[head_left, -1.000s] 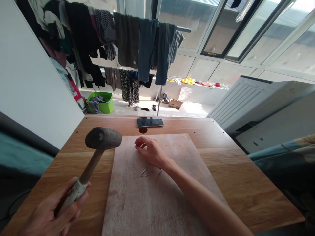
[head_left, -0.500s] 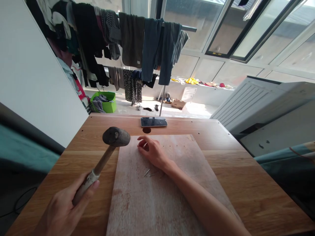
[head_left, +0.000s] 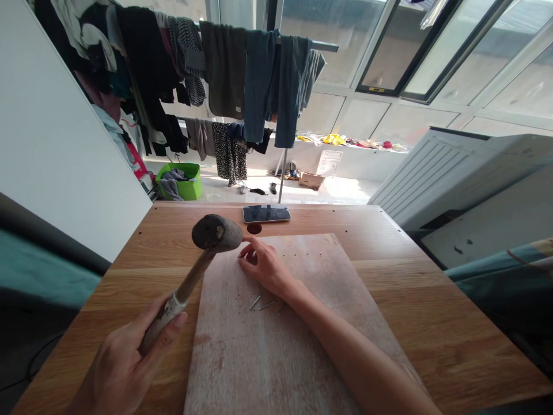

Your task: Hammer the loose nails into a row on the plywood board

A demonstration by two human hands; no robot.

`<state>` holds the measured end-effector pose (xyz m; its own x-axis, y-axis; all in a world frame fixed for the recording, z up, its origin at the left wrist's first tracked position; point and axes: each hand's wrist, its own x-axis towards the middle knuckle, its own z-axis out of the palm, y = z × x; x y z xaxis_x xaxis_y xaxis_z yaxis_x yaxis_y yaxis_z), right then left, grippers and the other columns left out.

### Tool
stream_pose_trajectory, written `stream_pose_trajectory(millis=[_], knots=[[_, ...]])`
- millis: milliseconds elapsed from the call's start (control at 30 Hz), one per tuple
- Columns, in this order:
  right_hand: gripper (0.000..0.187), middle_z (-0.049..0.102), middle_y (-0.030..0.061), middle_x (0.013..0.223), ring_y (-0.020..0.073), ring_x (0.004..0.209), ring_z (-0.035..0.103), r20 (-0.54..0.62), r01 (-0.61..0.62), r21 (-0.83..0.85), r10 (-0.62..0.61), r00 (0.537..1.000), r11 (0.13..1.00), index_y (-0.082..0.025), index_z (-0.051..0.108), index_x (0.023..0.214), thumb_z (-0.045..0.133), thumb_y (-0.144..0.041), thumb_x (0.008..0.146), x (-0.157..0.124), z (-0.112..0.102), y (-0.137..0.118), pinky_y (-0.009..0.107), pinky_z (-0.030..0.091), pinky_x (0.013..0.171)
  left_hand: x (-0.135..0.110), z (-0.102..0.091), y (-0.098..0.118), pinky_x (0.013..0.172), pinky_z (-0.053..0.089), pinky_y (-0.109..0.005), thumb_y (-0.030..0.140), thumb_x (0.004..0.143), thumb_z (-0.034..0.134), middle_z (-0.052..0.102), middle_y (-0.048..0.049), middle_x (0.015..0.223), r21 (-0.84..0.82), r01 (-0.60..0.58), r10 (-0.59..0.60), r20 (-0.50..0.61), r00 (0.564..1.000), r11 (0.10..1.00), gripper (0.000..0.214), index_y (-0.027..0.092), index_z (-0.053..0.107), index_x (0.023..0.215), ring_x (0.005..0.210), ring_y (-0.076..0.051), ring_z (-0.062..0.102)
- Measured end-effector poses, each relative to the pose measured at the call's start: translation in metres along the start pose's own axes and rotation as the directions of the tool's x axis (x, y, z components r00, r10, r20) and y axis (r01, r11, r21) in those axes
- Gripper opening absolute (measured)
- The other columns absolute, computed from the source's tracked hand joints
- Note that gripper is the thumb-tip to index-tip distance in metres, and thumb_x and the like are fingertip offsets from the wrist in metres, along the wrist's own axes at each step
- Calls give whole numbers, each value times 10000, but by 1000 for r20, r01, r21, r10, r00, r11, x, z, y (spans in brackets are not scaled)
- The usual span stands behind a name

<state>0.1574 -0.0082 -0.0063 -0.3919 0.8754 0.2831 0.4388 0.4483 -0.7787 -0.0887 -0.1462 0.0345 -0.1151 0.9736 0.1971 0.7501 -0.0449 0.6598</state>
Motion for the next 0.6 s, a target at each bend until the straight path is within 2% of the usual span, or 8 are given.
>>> stream_pose_trajectory(millis=[100,167,300,433,600], knots=[[404,739,17,900,168,743,649,-18,-4,-3,4,1000,1000,-207,553,1225,659,-102,849,0,2,2,294,515,756,6,3,1,646,612,-236,619,887,558,814,21,861,-29,-53,56,89,994,998,428,279,727,1083,774,-236,789],[473,722,8,879,172,730,643,-28,-29,-14,28,999,999,-210,526,1255,658,-86,818,0,2,2,290,506,730,7,8,1,642,608,-216,581,891,559,808,31,820,-33,-63,67,145,987,997,374,285,740,1029,737,-223,788],[655,678,-23,810,173,695,619,-22,-62,-11,62,998,998,-179,450,1337,640,-13,733,0,3,3,270,479,689,6,17,-3,672,598,-181,549,891,564,811,30,834,-32,-52,56,150,987,998,346,274,746,998,750,-208,791],[668,655,-30,801,162,683,596,-14,-45,20,45,999,999,-158,412,1369,633,-18,755,0,4,4,265,467,680,4,21,-9,707,596,-179,558,896,572,811,25,852,-28,-47,51,162,985,998,354,274,744,1017,761,-206,790],[716,683,-7,893,169,761,626,29,-76,31,75,997,997,-201,352,1435,649,-65,798,0,-1,1,297,491,748,0,20,-16,703,591,-183,594,896,563,808,3,890,-82,21,-7,166,986,996,418,249,728,1066,830,-215,782]])
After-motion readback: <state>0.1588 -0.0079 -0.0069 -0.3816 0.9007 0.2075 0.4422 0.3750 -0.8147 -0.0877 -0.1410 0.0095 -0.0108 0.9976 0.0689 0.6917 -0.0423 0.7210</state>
